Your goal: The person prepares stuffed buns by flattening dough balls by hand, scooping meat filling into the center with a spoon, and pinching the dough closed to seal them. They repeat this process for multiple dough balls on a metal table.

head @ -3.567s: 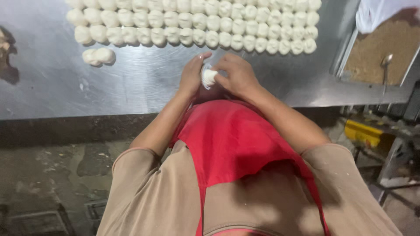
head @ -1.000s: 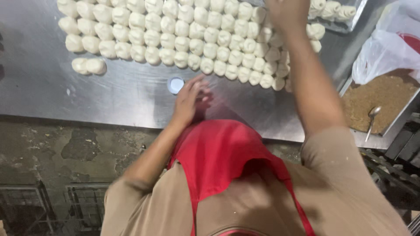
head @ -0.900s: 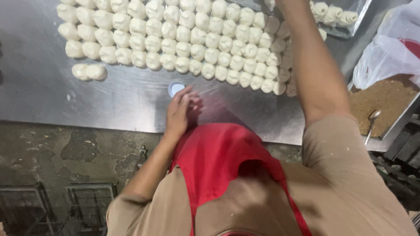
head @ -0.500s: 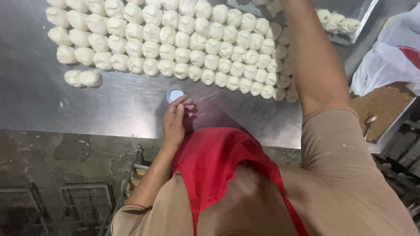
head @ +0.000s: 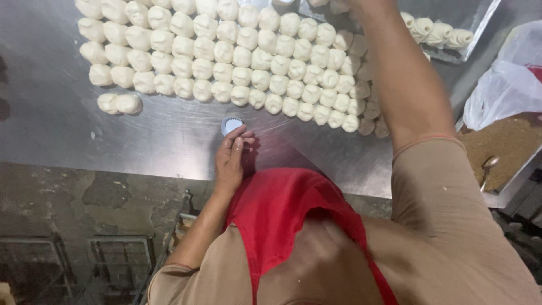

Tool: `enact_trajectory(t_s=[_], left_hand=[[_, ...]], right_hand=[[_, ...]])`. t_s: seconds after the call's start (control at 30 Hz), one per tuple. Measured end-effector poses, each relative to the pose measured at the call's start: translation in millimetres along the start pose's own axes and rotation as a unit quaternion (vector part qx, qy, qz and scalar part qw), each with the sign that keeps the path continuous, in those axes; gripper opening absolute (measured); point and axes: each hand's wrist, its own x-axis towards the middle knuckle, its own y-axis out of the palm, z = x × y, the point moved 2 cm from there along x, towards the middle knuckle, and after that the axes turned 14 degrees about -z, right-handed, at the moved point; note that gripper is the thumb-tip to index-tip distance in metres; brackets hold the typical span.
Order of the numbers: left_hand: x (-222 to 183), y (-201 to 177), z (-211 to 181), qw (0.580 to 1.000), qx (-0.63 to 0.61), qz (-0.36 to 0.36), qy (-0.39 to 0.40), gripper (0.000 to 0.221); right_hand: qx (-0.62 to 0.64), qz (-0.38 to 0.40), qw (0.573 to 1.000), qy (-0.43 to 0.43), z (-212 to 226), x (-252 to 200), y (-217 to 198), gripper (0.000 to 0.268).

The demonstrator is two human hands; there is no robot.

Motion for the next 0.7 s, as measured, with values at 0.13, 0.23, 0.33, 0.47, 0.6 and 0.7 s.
enact_trajectory(t_s=[0.13,0.23,0.33,0.47,0.6,0.7], left_hand=[[-3.0,-2.8,-0.7,0.999,0.049,0.003,0.009,0.039],[-3.2,-3.6,-2.4,0.996,0.079,-0.008,0.028,0.039],[-1.7,-9.9,-3.3,0.996,0.079,-0.021,0.04,0.035],[13.5,-15.7,-15.3,0.954,0.235,-0.048,0.178,0.028],[32.4,-22.3,-31.8,0.906,0.309,-0.068,0.282,0.024],[38.8,-13.7,-39.3,0.931,0.274,-0.031,0.239,0.031]], right_hand=[[0.016,-0.023,1.0,-0.004,-9.2,-43.0,-11.2,0.019],[0.07,-0.058,0.996,-0.023,-0.5,-66.0,-18.0,0.019],[0.197,-0.1,0.975,-0.038,38.5,-98.4,-2.3,0.02],[0.373,-0.151,0.915,0.016,45.1,-203.7,-12.9,0.022],[0.411,-0.161,0.859,0.258,-21.0,-307.6,-31.5,0.024],[0.348,-0.147,0.871,0.314,-57.0,-338.8,-34.6,0.032]])
